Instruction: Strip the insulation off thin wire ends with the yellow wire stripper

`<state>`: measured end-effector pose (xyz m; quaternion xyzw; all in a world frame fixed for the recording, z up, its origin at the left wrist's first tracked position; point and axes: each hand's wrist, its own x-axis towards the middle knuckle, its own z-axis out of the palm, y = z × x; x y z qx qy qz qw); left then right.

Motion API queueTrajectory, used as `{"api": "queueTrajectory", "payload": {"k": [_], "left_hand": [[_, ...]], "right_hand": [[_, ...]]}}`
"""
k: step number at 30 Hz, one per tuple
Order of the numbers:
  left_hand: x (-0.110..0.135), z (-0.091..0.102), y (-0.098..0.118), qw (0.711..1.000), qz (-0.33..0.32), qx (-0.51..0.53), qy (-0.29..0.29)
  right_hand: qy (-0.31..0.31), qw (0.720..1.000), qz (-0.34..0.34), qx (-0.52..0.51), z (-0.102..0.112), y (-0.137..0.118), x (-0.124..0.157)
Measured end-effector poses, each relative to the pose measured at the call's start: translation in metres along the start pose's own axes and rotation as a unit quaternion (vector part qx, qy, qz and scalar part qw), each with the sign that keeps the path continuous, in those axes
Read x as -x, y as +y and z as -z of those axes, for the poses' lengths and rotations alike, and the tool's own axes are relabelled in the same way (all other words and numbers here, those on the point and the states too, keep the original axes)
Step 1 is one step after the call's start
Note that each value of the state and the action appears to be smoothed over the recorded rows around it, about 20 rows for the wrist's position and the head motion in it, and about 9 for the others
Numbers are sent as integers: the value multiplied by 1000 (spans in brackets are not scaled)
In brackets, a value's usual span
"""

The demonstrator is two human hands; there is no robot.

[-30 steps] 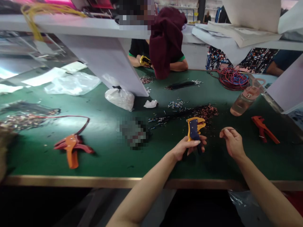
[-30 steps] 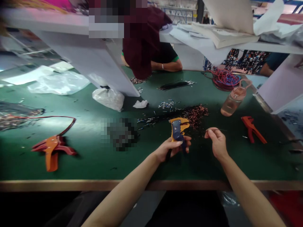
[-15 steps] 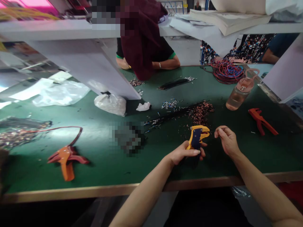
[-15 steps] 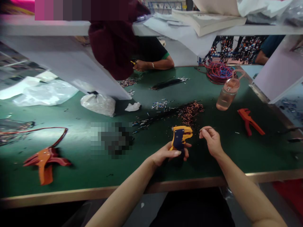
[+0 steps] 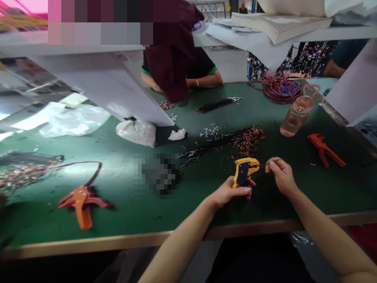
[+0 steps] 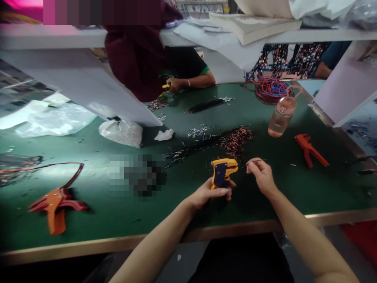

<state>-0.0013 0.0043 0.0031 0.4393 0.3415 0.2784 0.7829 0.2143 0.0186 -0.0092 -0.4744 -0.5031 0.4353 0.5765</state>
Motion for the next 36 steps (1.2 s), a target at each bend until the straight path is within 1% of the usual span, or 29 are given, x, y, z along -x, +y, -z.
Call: {"api": "queueTrajectory", "payload": {"k": [12,19,22,26,27,28,31,34,36], "left_hand": [[1,-4,2,1000,6,-3,9],[2,-6,3,999,1,-23,29],[2,-11,-1,999,-2,-33,40],[-3,-18,-9,993,-26,3,112],[-4,-18,-11,992,-33,12,121],[-5,-17,-12,992,-41,20,122],[-8,-11,-12,991,-71,59,100],[-8,-5,-9,980,-112,119,108],[-8,-3,-8,975,-128,138,118]], "right_hand": [[-6,1000,1,8,-1,-3,0],[-10,1000,2,22,-1,-3,1],[7,1000,5,11,-2,-2,1],[42,999,4,16,-6,-1,3],[46,999,3,23,-7,-2,4],[48,998,4,31,-7,-2,4],[70,996,25,51,-8,-4,6],[90,991,55,78,-6,-5,7],[91,988,73,100,-5,-6,8]]}}
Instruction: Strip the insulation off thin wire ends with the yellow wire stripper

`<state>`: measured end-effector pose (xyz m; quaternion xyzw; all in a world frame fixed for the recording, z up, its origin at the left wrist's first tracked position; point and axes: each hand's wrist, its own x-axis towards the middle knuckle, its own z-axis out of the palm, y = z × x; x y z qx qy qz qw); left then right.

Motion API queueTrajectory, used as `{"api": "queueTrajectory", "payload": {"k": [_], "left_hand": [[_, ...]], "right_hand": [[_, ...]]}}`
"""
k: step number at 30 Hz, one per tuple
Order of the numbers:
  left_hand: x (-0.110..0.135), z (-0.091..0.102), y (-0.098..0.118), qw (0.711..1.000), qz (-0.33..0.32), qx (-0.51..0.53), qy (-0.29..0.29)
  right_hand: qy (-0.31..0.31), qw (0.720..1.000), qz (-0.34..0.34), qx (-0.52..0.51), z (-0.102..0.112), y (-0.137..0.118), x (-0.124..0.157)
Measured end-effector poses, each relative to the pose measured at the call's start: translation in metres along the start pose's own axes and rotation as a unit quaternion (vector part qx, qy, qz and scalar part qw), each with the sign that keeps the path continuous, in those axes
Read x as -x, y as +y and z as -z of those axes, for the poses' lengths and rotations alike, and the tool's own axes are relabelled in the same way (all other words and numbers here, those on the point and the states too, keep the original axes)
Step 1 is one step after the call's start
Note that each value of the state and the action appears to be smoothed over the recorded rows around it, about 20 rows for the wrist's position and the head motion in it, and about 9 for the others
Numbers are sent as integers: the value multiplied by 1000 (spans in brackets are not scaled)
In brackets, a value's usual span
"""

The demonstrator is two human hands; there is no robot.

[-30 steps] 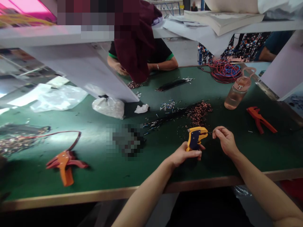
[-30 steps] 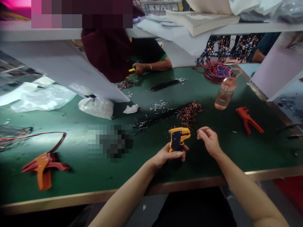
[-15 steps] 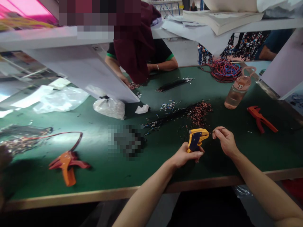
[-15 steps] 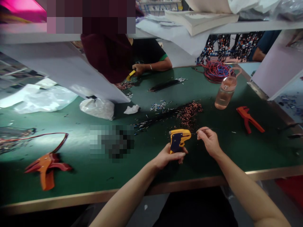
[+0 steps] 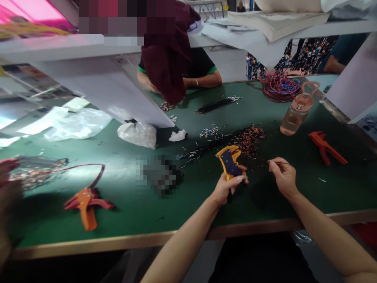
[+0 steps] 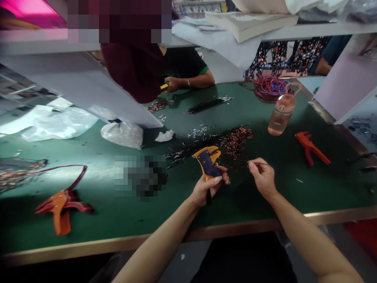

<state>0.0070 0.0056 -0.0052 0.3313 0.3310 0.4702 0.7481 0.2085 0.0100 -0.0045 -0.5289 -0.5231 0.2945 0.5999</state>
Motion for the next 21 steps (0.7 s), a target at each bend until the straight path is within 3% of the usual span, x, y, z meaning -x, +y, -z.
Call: {"api": "queueTrajectory", "payload": {"k": [13,21], "left_hand": [[1,2,-2,997,-13,-71,-6],[2,1,-1,995,-26,-87,-30]], "right_hand": [[-66,978,165,105,-4,-16,9],[-68,935,293,189,-17,-43,10]]}}
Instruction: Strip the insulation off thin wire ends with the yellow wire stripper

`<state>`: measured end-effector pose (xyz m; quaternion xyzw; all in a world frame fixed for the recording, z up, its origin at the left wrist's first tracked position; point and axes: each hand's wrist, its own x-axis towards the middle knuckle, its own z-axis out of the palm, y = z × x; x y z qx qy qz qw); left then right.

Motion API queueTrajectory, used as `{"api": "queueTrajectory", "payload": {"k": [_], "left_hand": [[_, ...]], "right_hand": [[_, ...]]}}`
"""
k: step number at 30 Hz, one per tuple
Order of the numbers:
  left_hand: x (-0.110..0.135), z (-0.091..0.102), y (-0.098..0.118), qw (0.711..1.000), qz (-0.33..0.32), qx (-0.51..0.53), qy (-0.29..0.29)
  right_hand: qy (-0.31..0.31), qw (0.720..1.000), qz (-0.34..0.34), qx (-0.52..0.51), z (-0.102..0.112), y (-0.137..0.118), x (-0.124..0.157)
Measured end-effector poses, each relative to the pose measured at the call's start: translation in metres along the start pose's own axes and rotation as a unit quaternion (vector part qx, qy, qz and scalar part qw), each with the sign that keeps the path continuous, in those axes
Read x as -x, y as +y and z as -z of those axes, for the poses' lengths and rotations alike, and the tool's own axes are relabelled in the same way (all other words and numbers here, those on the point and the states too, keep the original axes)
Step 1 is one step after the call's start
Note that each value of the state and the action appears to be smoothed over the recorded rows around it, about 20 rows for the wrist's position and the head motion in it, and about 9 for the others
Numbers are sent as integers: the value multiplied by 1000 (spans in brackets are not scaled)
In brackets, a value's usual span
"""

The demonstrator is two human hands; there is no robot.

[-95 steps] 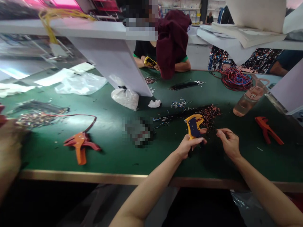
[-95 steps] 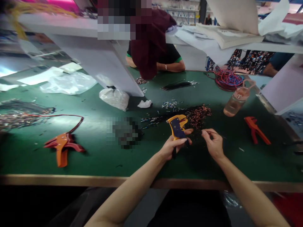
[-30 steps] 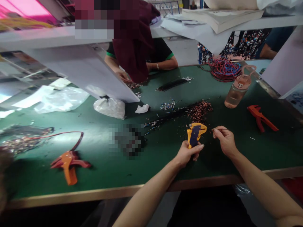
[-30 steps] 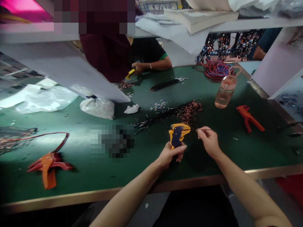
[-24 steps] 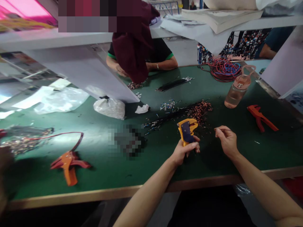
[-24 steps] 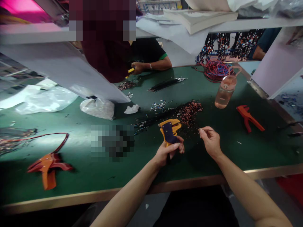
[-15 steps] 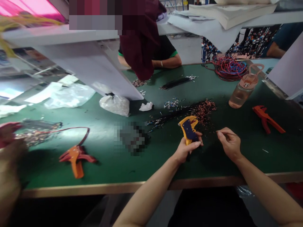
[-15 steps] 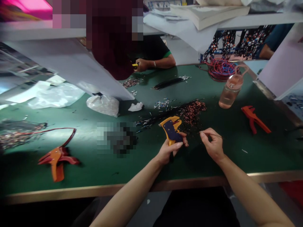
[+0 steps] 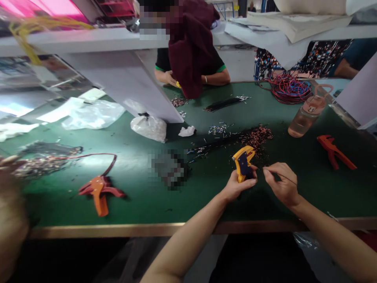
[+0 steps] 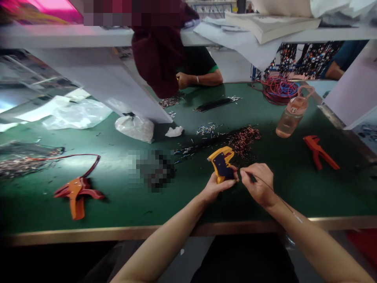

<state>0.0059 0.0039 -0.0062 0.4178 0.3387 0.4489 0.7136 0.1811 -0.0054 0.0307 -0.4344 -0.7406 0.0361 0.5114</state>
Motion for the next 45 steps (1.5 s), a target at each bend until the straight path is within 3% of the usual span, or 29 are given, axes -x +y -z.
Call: {"api": "queueTrajectory", "payload": {"k": [7,23,28,31,34,37,39,42,45], "left_hand": [[2,-4,7,1000,-14,-21,-4],[1,-7,10,995,-35,-90,28],[-1,-6,5,993,-34,-108,45],[-3,-4,4,995,-25,-76,52],[-4,-1,5,999,19,3,25],[-3,1,7,994,70,73,-36],[-1,1,9,990,86,88,-71],[2,0,12,989,96,59,-98],[4,-1,16,989,99,29,-108]], "right_hand": [[24,998,65,12,-10,-7,3],[6,995,94,43,-4,-18,-4],[4,997,75,23,-5,-19,-4],[10,999,29,-9,-5,-17,-3],[16,993,-91,-74,-5,-9,-3],[40,955,-237,-171,-4,6,-3],[55,923,-300,-236,-3,16,-4],[58,887,-346,-299,-4,26,-2],[55,877,-357,-317,-8,28,0]]}}
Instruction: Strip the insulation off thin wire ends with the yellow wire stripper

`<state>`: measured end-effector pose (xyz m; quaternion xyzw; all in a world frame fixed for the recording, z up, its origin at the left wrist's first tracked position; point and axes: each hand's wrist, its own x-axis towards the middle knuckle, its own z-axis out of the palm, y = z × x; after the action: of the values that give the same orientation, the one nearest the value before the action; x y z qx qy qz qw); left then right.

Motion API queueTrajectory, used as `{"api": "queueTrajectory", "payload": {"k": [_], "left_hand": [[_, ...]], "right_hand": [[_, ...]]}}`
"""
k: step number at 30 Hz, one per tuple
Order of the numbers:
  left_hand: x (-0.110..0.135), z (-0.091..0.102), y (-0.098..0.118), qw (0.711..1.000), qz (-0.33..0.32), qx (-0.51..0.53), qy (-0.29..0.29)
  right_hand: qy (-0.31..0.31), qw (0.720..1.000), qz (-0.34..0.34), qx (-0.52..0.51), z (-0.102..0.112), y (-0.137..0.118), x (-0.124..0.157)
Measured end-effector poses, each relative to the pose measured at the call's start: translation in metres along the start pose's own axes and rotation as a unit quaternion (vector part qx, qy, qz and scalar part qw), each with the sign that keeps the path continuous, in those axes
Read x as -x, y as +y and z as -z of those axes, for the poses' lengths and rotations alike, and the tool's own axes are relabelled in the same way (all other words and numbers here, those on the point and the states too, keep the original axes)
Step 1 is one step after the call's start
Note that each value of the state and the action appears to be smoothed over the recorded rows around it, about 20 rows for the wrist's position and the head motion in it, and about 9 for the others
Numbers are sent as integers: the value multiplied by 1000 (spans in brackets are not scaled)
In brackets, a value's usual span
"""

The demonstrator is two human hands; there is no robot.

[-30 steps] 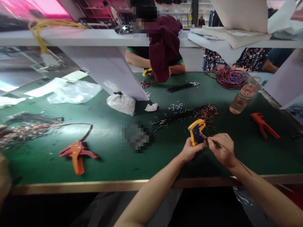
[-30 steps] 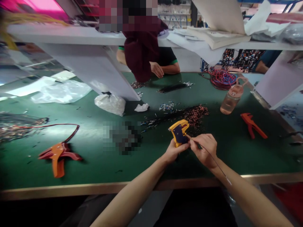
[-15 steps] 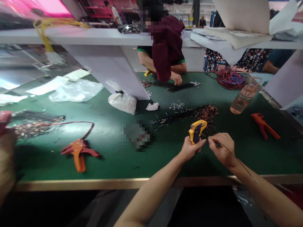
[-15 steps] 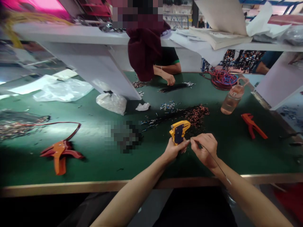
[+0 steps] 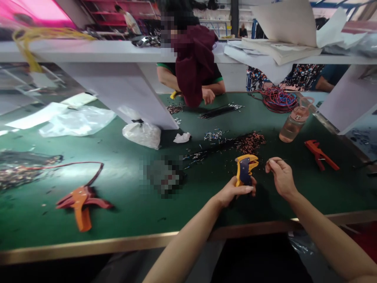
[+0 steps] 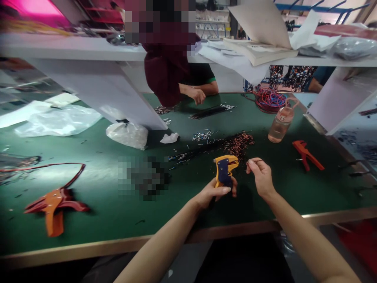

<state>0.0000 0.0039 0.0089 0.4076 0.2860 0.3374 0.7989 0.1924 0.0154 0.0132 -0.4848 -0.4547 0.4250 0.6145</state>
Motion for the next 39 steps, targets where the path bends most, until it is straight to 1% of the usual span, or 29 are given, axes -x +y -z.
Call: {"api": "queueTrajectory", "payload": {"k": [6,10,17,22,29,34,39], "left_hand": [[0,-1,2,999,16,-26,-11],[1,0,2,999,28,-35,-18],[3,1,1,999,23,-37,-16],[3,1,0,998,17,-59,-19],[2,-1,-3,998,15,-58,0],[2,-2,-3,999,20,-46,4],[3,-1,-3,998,25,-56,0]], "right_hand": [[4,1000,5,7,-4,7,-2],[-5,1000,13,26,-3,7,-3],[-61,996,24,64,1,1,-5],[-91,993,22,66,4,-1,-7],[-125,989,40,65,6,-1,-6],[-123,990,38,52,6,3,-6],[-120,991,33,54,6,5,-5]]}}
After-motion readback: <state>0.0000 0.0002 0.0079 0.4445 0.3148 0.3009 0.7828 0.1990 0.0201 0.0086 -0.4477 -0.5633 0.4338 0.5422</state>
